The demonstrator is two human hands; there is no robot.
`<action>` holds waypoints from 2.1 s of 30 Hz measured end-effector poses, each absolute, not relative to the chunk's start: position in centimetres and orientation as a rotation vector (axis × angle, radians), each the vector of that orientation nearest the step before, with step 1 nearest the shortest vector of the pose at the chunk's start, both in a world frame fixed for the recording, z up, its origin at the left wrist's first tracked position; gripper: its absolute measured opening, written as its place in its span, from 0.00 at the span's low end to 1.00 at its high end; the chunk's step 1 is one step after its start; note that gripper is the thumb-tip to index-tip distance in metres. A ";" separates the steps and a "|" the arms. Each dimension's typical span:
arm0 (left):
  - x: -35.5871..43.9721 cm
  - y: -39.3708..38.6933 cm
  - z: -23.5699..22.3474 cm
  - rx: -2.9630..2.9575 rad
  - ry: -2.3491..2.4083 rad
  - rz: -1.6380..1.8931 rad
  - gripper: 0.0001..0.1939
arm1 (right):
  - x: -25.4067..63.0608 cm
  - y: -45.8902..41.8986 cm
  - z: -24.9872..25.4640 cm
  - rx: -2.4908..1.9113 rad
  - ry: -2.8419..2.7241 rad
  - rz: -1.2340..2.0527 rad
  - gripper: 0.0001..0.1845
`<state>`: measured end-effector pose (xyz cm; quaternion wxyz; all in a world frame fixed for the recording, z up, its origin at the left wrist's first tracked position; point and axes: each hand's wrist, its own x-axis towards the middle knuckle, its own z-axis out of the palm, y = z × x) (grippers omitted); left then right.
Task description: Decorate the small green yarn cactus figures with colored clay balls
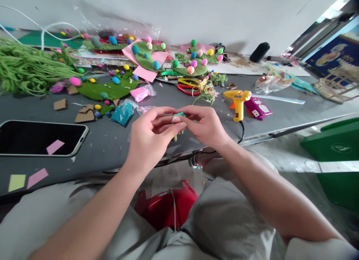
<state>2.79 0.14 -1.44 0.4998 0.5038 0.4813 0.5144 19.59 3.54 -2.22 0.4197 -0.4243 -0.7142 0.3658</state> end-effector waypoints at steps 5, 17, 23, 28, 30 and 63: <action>2.5 0.4 -1.4 1.243 1.181 1.235 0.19 | 20.3 4.3 -1.7 -1.159 -1.730 0.690 0.23; 2.5 0.3 -1.3 1.200 1.158 1.216 0.26 | 19.8 4.0 -1.9 -1.032 -1.846 0.903 0.22; 2.2 0.6 -1.4 1.255 1.210 1.188 0.22 | 20.1 4.7 -1.7 -1.175 -1.714 0.689 0.25; 2.5 0.3 -1.3 1.157 1.122 1.154 0.29 | 21.1 5.3 -1.1 -1.170 -1.642 0.678 0.26; 2.6 0.2 -1.4 1.122 1.057 1.139 0.33 | 20.9 4.9 -1.1 -1.113 -1.715 0.822 0.27; 2.0 0.5 -1.3 1.295 1.176 1.201 0.24 | 21.4 5.6 -0.3 -1.202 -1.651 0.619 0.32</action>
